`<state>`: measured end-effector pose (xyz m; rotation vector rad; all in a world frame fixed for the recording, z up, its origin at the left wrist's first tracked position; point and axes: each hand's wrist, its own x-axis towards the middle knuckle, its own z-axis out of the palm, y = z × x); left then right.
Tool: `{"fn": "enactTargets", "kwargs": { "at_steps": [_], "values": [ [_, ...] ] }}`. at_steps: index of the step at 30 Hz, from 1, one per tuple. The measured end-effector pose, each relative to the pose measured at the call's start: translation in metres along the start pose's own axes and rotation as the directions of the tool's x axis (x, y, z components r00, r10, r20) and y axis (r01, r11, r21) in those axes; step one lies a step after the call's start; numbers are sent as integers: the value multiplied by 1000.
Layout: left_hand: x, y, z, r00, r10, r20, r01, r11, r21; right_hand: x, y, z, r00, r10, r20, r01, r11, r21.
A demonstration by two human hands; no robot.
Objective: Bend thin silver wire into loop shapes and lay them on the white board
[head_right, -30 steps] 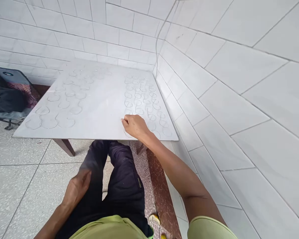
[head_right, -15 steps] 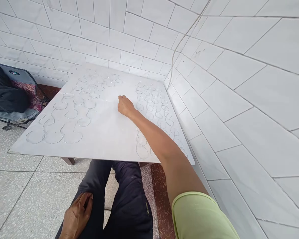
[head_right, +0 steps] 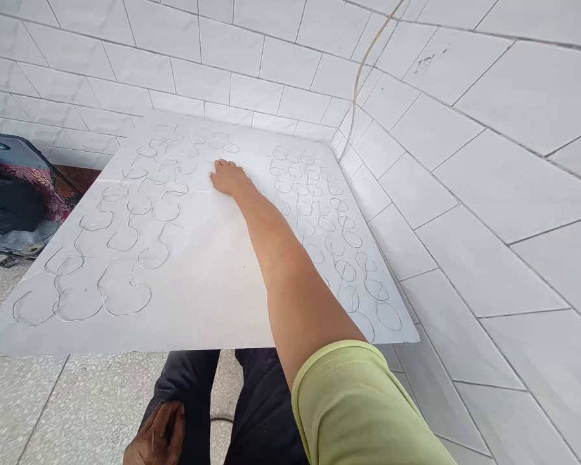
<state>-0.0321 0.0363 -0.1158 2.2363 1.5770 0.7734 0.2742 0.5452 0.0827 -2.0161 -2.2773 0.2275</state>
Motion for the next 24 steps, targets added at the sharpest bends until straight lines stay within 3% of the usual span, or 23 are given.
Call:
{"fn": "enactTargets", "kwargs": {
  "at_steps": [3, 7, 11, 16, 24],
  "values": [
    [-1, 0, 2, 1000, -21, -4, 21, 1000, 3, -30, 1, 1, 999, -44, -1, 44, 999, -22],
    [-5, 0, 5, 1000, -26, 5, 26, 999, -22, -101, -8, 9, 993, -106, -48, 103, 993, -58],
    [-8, 3, 8, 996, -68, 61, 70, 997, -32, -171, -22, 13, 991, -115, -66, 110, 991, -78],
    [-10, 13, 7, 982, -140, 130, 141, 990, 1, -235, -37, 12, 983, -173, -60, 169, 984, -62],
    [-12, 25, -2, 967, -171, 190, 171, 985, 17, -323, -63, 25, 903, -412, -118, 393, 906, -161]
  ]
}}
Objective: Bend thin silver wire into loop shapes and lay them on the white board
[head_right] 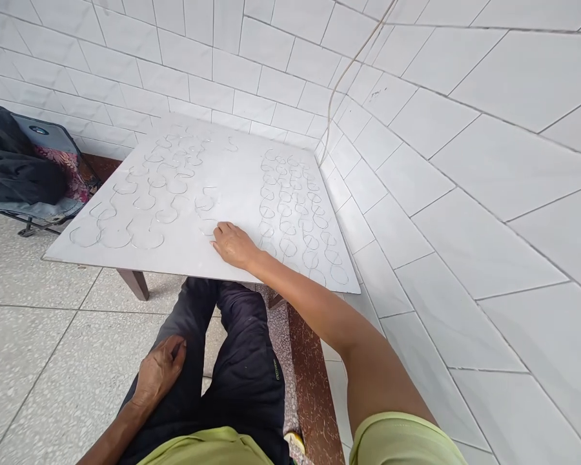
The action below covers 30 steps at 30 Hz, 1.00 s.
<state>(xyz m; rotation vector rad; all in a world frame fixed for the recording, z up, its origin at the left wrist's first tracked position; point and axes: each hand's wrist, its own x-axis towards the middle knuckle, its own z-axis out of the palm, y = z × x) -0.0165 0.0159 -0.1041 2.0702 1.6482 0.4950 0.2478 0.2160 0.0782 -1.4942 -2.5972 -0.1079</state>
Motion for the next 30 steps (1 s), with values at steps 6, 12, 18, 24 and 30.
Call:
{"fn": "enactTargets", "kwargs": {
  "at_steps": [6, 12, 18, 24, 30],
  "values": [
    [1, 8, -6, 998, -45, 37, 44, 999, 25, -39, -35, 4, 990, -93, -102, 95, 995, 17],
    [-1, 11, -8, 997, -56, 44, 55, 998, 19, -58, -49, 17, 975, -122, -185, 124, 992, -1],
    [-1, 10, -9, 995, -68, 69, 67, 998, 19, -66, -55, 21, 972, -160, -175, 149, 986, -72],
    [-1, 7, -7, 994, -78, 75, 76, 997, 23, -66, -56, 17, 972, -207, -111, 194, 974, -119],
    [-2, 5, -5, 994, -79, 73, 78, 997, 15, -63, -54, 13, 963, -252, -101, 237, 961, -139]
  ]
}}
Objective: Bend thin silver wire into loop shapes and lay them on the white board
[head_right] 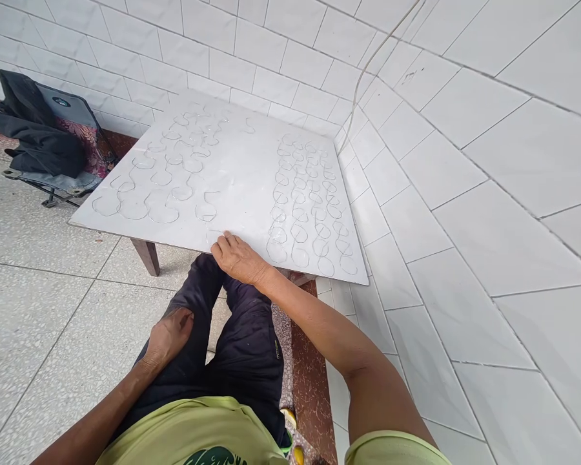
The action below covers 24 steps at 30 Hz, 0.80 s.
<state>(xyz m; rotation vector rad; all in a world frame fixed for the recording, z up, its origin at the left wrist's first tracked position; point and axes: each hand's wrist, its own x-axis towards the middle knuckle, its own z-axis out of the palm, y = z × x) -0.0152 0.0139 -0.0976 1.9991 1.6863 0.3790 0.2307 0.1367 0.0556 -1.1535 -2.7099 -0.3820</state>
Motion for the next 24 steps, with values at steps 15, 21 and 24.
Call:
{"fn": "enactTargets", "kwargs": {
  "at_steps": [15, 21, 24],
  "values": [
    [0, 5, -10, 999, -31, -36, 22, 978, -209, 21, -7, -14, 653, 735, -180, -305, 473, 826],
    [9, 63, -78, 977, -200, -73, 70, 623, -779, 13, -67, -35, 606, 796, -4, -277, 215, 937],
    [17, 93, -115, 964, -177, -200, -70, 556, -828, 2, -92, -41, 631, 775, 28, -250, 169, 953]
  ]
}}
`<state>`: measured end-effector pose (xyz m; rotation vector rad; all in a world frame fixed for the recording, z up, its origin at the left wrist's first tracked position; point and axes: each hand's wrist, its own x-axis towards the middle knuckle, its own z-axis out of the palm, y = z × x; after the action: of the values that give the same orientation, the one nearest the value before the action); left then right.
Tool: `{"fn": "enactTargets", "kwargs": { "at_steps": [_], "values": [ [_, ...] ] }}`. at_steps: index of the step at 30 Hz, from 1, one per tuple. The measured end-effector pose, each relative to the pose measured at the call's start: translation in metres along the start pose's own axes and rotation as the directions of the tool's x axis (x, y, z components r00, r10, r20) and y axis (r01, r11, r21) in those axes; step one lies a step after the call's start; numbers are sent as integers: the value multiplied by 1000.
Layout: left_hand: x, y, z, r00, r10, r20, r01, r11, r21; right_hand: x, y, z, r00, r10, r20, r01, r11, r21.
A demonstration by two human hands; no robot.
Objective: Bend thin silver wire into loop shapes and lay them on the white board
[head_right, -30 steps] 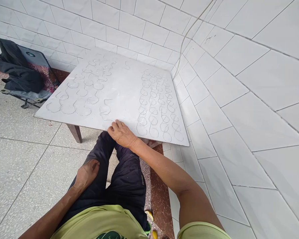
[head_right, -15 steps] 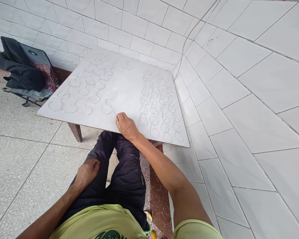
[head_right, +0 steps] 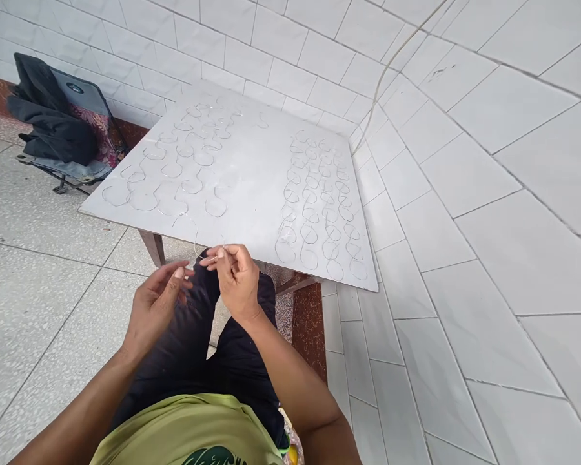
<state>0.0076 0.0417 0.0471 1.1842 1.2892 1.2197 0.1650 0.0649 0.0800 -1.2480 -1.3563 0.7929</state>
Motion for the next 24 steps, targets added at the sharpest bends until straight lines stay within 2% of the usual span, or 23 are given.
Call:
{"fn": "enactTargets", "kwargs": {
  "at_steps": [3, 6, 9, 11, 12, 13, 15, 17, 19, 21, 24],
  "values": [
    [6, 22, 4, 978, 184, -94, -170, 976, 139, -18, 1, 0, 997, -71, 36, 73, 996, -43],
    [8, 24, 6, 952, 281, -122, -240, 932, 272, -28, 7, 0, 957, -249, 150, 278, 935, -221],
    [6, 21, 6, 968, 227, -103, -197, 950, 244, -33, 12, 1, 828, -468, 309, 552, 777, -302],
    [5, 21, 3, 985, 152, -78, -139, 978, 153, -36, 11, 1, 750, -552, 364, 653, 705, -277],
    [4, 20, 1, 992, 112, -54, -107, 990, 88, -37, 10, 0, 738, -567, 366, 666, 700, -257],
    [4, 20, -2, 997, 71, -22, -71, 997, 12, -37, 8, -2, 747, -565, 351, 655, 717, -239],
    [3, 18, -8, 996, -3, 92, 17, 989, -148, -34, 3, -9, 811, -520, 268, 578, 784, -227],
    [1, 16, -16, 973, -52, 226, 113, 957, -266, -26, -1, -16, 881, -431, 196, 469, 850, -241],
    [-1, 15, -21, 939, -72, 338, 189, 925, -329, -16, -3, -22, 909, -358, 212, 404, 881, -245],
    [-4, 14, -25, 909, -71, 412, 238, 898, -370, -7, -1, -26, 885, -333, 325, 411, 886, -213],
    [-8, 11, -27, 875, -75, 478, 302, 857, -418, -3, 8, -26, 806, -358, 473, 471, 870, -145]
  ]
}}
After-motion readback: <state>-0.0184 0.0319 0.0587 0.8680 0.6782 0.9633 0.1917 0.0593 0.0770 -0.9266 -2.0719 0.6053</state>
